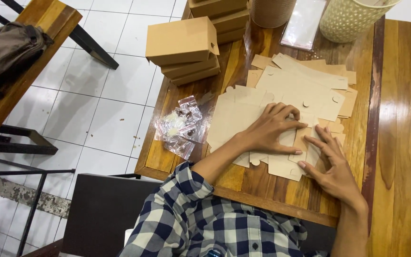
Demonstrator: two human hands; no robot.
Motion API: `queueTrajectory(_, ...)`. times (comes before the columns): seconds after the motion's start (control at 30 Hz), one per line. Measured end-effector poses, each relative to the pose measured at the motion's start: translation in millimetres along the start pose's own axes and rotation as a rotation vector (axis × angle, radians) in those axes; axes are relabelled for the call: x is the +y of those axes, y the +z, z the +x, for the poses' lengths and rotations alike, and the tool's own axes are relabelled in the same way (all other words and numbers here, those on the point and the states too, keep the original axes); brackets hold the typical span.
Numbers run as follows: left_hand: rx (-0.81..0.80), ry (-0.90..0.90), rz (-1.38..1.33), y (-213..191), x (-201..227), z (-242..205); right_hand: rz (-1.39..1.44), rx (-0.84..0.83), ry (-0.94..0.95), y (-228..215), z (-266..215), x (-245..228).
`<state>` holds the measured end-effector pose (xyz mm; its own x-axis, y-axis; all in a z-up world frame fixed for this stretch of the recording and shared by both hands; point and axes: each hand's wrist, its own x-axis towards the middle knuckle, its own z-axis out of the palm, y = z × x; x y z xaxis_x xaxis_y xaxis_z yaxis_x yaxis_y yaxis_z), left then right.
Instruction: The person sits at a wooden table and repeatedly folds flat cardboard box blanks into three-dimensional boxes. They align the flaps, fold along pre-scored lines, and tuck tabs into slots to form the box shape. Finished boxes are stacked to the left of the workspace.
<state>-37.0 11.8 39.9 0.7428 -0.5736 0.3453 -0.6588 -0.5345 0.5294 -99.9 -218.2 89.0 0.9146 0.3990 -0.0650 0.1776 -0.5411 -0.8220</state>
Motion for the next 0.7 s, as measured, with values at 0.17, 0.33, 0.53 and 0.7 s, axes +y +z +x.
queueTrajectory(0.17,-0.032,-0.020,0.036,12,-10,0,-0.032,-0.015,0.017,-2,3,3)
queueTrajectory(0.33,-0.078,-0.040,0.036,8,-7,0,-0.086,0.047,0.002,6,3,-1)
queueTrajectory(0.53,-0.144,-0.060,-0.010,2,-8,2,-0.210,0.207,-0.029,21,3,-1)
queueTrajectory(0.7,-0.108,-0.028,-0.010,5,-9,0,-0.274,0.126,0.053,14,4,-2)
